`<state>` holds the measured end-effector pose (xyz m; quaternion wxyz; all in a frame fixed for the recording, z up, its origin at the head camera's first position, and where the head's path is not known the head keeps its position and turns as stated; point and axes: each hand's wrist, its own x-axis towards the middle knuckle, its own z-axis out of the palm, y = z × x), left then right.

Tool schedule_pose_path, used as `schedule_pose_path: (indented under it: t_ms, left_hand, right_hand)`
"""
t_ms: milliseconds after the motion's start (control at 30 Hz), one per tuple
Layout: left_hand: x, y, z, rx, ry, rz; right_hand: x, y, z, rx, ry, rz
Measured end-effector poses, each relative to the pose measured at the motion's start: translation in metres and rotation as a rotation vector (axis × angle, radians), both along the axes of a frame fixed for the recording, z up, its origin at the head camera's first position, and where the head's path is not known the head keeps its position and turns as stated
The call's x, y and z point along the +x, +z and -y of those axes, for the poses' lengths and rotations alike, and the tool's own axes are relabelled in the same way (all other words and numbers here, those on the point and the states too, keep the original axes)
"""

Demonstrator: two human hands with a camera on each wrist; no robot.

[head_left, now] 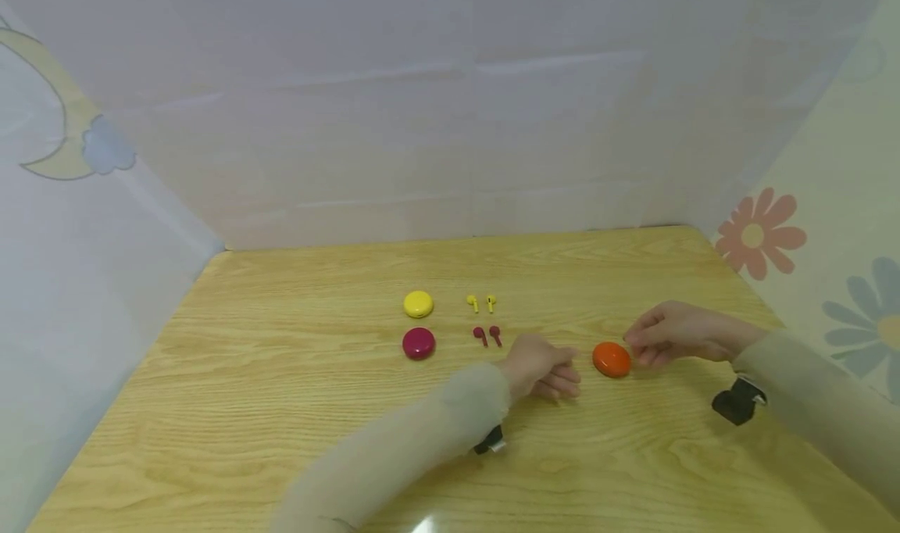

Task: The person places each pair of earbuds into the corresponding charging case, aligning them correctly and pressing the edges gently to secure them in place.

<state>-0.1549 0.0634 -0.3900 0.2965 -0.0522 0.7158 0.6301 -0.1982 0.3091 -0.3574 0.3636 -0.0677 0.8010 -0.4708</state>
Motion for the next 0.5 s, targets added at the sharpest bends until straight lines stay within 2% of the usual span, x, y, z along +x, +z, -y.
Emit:
schedule_pose_path:
  t_ms: [100,233,367,500]
  left_hand:
    - [0.001,0.001,0.007,0.038,-0.017,0.014]
    - [0.003,0.003,0.016,0.08,-0.083,0.028]
    - [0.003,0.007,0.024,0.125,-0.145,0.036]
    - [0.003,0.008,0.031,0.156,-0.169,0.057]
  right_hand:
    - [0.002,0.0,0.002,-0.043,0.005,-0.014]
    - [0.003,-0.001,0.006,-0.102,-0.01,-0.011]
    - [0.004,-0.003,0.01,-0.197,-0.023,0.031]
    - [0.005,-0.005,0.015,-0.288,-0.008,0.068]
